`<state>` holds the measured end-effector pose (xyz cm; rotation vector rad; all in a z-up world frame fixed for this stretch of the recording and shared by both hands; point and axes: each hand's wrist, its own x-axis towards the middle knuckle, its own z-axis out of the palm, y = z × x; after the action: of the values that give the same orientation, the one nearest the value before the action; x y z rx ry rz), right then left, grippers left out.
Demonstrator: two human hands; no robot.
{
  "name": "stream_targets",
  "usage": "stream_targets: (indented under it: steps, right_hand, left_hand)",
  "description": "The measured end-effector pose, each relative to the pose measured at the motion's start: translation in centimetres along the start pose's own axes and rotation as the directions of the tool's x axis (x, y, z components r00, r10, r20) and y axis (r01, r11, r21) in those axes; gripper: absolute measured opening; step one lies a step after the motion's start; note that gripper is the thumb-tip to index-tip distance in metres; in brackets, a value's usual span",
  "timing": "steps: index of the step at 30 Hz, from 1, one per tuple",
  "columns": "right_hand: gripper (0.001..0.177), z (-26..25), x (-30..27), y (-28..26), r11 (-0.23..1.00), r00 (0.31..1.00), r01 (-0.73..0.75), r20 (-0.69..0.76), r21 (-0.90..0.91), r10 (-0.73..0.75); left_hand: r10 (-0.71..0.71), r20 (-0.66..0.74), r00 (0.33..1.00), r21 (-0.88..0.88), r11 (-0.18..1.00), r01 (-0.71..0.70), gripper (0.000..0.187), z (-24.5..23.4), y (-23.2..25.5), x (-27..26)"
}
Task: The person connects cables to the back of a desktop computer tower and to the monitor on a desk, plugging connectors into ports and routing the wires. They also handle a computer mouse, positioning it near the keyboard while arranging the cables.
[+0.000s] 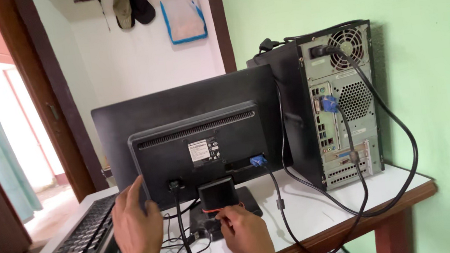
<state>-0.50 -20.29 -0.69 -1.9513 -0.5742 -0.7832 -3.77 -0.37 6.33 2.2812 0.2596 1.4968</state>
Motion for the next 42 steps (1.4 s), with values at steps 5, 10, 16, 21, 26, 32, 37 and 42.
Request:
stream_targets:
  steps: [5, 10, 16, 21, 26, 32, 37, 42]
  right_hand:
    - [0.014, -3.2, -0.3, -0.2, 0.988, 0.993, 0.117, -0.022, 0.098, -0.115]
    - [0.018, -8.3, -0.9, 1.2, 0.971, 0.934, 0.230, -0.294, 0.067, -0.201]
    - [0.013, -12.1, 1.9, 3.9, 0.982, 0.947, -0.042, -0.307, 0.186, 0.099]
    - [0.018, -11.6, 3.7, 5.9, 0.964, 0.942, -0.073, -0.301, 0.255, 0.151]
    - [0.024, -9.7, 6.0, 7.1, 0.994, 0.950, -0.083, -0.295, 0.077, 0.103]
    - [0.038, -7.6, 7.4, 7.9, 0.994, 0.965, -0.093, -0.240, 0.061, 0.105]
    - [0.044, -6.6, 7.1, 8.4, 0.998, 0.939, 0.063, -0.340, 0.030, -0.049]
    - [0.042, -6.2, 7.6, 8.3, 0.996, 0.936, 0.075, -0.342, -0.043, -0.085]
  left_hand:
    - [0.169, -0.046, 0.984, -0.199, 0.964, -0.175, 0.043, -0.7, 5.9, -1.1]
    - [0.113, 0.078, 0.991, -0.416, 0.907, -0.070, 0.045, 3.5, 11.4, -6.3]
    - [-0.010, 0.270, 0.963, -0.419, 0.899, 0.126, 0.045, 8.7, 13.7, -10.3]
    - [-0.035, 0.304, 0.952, -0.352, 0.924, 0.146, 0.045, 11.2, 13.3, -10.4]
    - [-0.030, 0.360, 0.932, -0.348, 0.923, 0.164, 0.034, 13.0, 14.4, -8.7]
    - [-0.136, 0.276, 0.952, -0.374, 0.897, 0.237, 0.022, 14.0, 15.0, -8.2]
    - [-0.165, 0.249, 0.954, -0.381, 0.889, 0.253, 0.020, 14.0, 14.5, -7.9]
    - [0.053, 0.122, 0.991, -0.456, 0.890, 0.009, 0.032, 13.5, 15.1, -7.6]
